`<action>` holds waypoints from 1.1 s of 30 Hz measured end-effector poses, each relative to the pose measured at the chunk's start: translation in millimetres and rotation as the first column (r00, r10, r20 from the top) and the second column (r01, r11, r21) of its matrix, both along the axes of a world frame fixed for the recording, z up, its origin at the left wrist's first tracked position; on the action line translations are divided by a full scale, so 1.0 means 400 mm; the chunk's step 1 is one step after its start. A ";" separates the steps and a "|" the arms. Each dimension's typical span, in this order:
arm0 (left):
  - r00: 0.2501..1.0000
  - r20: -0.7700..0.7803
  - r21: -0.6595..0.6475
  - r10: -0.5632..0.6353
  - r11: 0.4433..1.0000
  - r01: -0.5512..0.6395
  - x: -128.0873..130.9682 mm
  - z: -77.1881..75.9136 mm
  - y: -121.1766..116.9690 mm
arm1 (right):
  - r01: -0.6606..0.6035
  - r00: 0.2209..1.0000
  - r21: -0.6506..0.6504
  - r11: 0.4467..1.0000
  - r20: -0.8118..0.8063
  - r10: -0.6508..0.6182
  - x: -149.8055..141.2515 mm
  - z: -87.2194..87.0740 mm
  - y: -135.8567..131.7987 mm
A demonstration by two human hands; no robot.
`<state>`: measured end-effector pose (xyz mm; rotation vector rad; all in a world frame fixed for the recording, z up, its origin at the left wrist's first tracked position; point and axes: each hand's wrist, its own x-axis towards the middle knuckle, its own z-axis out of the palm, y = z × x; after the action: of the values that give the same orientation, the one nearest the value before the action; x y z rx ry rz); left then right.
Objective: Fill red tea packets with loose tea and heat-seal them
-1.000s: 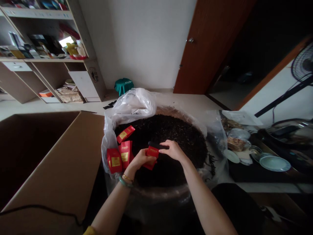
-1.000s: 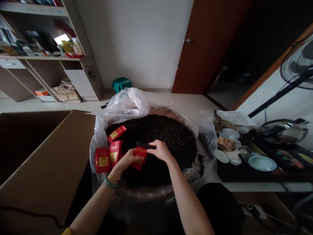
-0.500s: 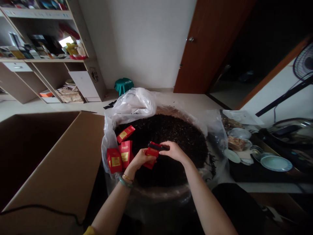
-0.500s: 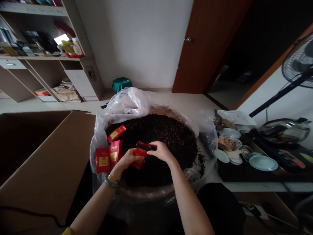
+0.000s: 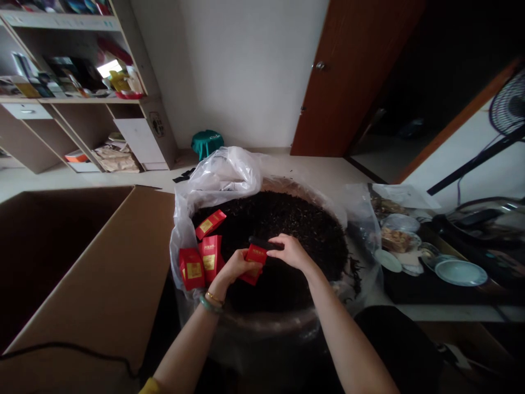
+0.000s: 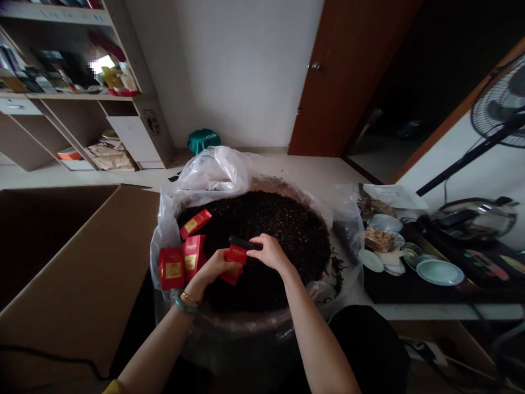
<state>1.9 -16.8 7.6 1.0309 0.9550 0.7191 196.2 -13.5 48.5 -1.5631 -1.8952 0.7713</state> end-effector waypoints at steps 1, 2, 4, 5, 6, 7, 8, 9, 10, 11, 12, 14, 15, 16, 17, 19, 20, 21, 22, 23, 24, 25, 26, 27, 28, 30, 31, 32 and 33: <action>1.000 0.000 0.003 0.004 1.000 -0.004 0.000 -0.001 0.000 | -0.001 1.000 0.006 1.000 -0.001 0.001 0.000 0.000 0.000; 1.000 -0.004 0.007 0.004 1.000 -0.004 -0.001 -0.003 0.001 | -0.003 1.000 0.011 1.000 0.000 0.003 0.000 -0.001 0.001; 1.000 -0.018 0.021 -0.003 1.000 0.004 -0.001 -0.005 0.002 | -0.007 1.000 0.022 1.000 0.012 0.007 0.000 -0.005 0.002; 1.000 -0.018 0.029 -0.001 1.000 0.002 0.000 -0.005 0.002 | -0.008 1.000 0.029 1.000 0.024 0.007 0.000 -0.007 0.002; 1.000 -0.009 0.039 0.010 0.999 -0.010 0.000 -0.003 0.003 | -0.007 0.999 0.039 0.999 0.037 0.006 -0.002 -0.011 0.002; 0.999 0.011 0.052 0.033 0.998 -0.034 0.000 0.000 0.004 | -0.008 0.999 0.049 0.999 0.049 0.006 -0.004 -0.015 0.002; 0.997 0.038 0.066 0.064 0.996 -0.066 0.001 0.004 0.004 | -0.013 0.998 0.056 0.998 0.059 0.010 -0.007 -0.019 0.001; 0.993 0.066 0.079 0.096 0.992 -0.101 0.001 0.009 0.005 | -0.021 0.998 0.061 0.998 0.068 0.016 -0.010 -0.024 0.001; 0.988 0.087 0.088 0.124 0.987 -0.132 0.002 0.013 0.005 | -0.029 0.997 0.063 0.998 0.077 0.024 -0.014 -0.028 0.000; 0.984 0.098 0.093 0.147 0.983 -0.156 0.002 0.016 0.006 | -0.035 0.996 0.063 0.997 0.084 0.029 -0.018 -0.032 0.000; 0.981 0.103 0.095 0.163 0.980 -0.173 0.002 0.017 0.006 | -0.038 0.996 0.063 0.997 0.088 0.032 -0.021 -0.035 0.000; 0.979 0.095 0.090 0.181 0.978 -0.189 0.001 0.015 0.007 | -0.037 0.996 0.064 0.997 0.088 0.031 -0.027 -0.040 0.000; 0.978 0.087 0.084 0.188 0.977 -0.195 0.001 0.012 0.008 | -0.035 0.996 0.063 0.997 0.085 0.030 -0.028 -0.042 0.000; 0.978 0.077 0.076 0.193 0.977 -0.199 0.001 0.008 0.009 | -0.036 0.997 0.059 0.998 0.077 0.031 -0.029 -0.044 0.001; 0.978 0.064 0.070 0.199 0.977 -0.203 0.002 0.004 0.010 | -0.044 0.997 0.048 0.998 0.062 0.041 -0.029 -0.045 0.002; 0.976 0.037 0.069 0.212 0.974 -0.215 0.003 -0.002 0.012 | -0.074 0.997 0.013 0.997 -0.001 0.074 -0.024 -0.047 0.006; 0.976 0.029 0.076 0.216 0.973 -0.217 0.004 -0.003 0.012 | -0.086 0.995 -0.002 0.996 -0.042 0.086 -0.018 -0.049 0.008; 0.975 0.029 0.085 0.218 0.972 -0.220 0.005 -0.004 0.013 | -0.091 0.992 -0.012 0.996 -0.085 0.089 -0.011 -0.051 0.010; 0.974 0.037 0.094 0.224 0.969 -0.226 0.006 -0.003 0.013 | -0.087 0.989 -0.019 0.996 -0.122 0.084 -0.002 -0.054 0.013; 0.972 0.049 0.103 0.231 0.966 -0.235 0.006 -0.003 0.013 | -0.077 0.986 -0.025 0.997 -0.148 0.072 0.010 -0.059 0.016; 0.969 0.061 0.110 0.240 0.963 -0.246 0.006 -0.002 0.013 | -0.058 0.986 -0.029 0.998 -0.160 0.052 0.023 -0.064 0.019; 0.964 0.071 0.113 0.255 0.959 -0.261 0.005 -0.002 0.013 | -0.030 0.988 -0.029 0.999 -0.154 0.025 0.037 -0.070 0.022; 0.958 0.080 0.112 0.275 0.953 -0.283 0.005 -0.003 0.014 | 0.014 0.991 -0.021 1.000 -0.131 -0.016 0.051 -0.077 0.025; 0.951 0.090 0.107 0.297 0.946 -0.306 0.004 -0.005 0.015 | 0.076 0.993 -0.004 0.997 -0.091 -0.076 0.062 -0.084 0.027; 0.942 0.099 0.100 0.321 0.938 -0.331 0.003 -0.007 0.016 | 0.155 0.987 0.025 0.988 -0.041 -0.154 0.070 -0.091 0.028; 0.923 0.112 0.085 0.368 0.922 -0.378 0.002 -0.012 0.018 | 0.301 0.951 0.119 0.946 0.032 -0.306 0.070 -0.100 0.027; 0.917 0.116 0.081 0.381 0.917 -0.391 0.002 -0.013 0.020 | 0.336 0.938 0.166 0.927 0.030 -0.345 0.059 -0.102 0.024; 0.915 0.119 0.079 0.384 0.915 -0.395 0.002 -0.014 0.020 | 0.338 0.939 0.197 0.920 -0.001 -0.345 0.043 -0.102 0.021; 0.917 0.124 0.076 0.380 0.917 -0.391 0.002 -0.014 0.021 | 0.311 0.950 0.212 0.927 -0.051 -0.307 0.020 -0.100 0.017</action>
<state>2.7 -8.5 2.1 0.8863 1.0502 1.1499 204.3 -6.8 8.7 -1.6528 -1.6040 0.4218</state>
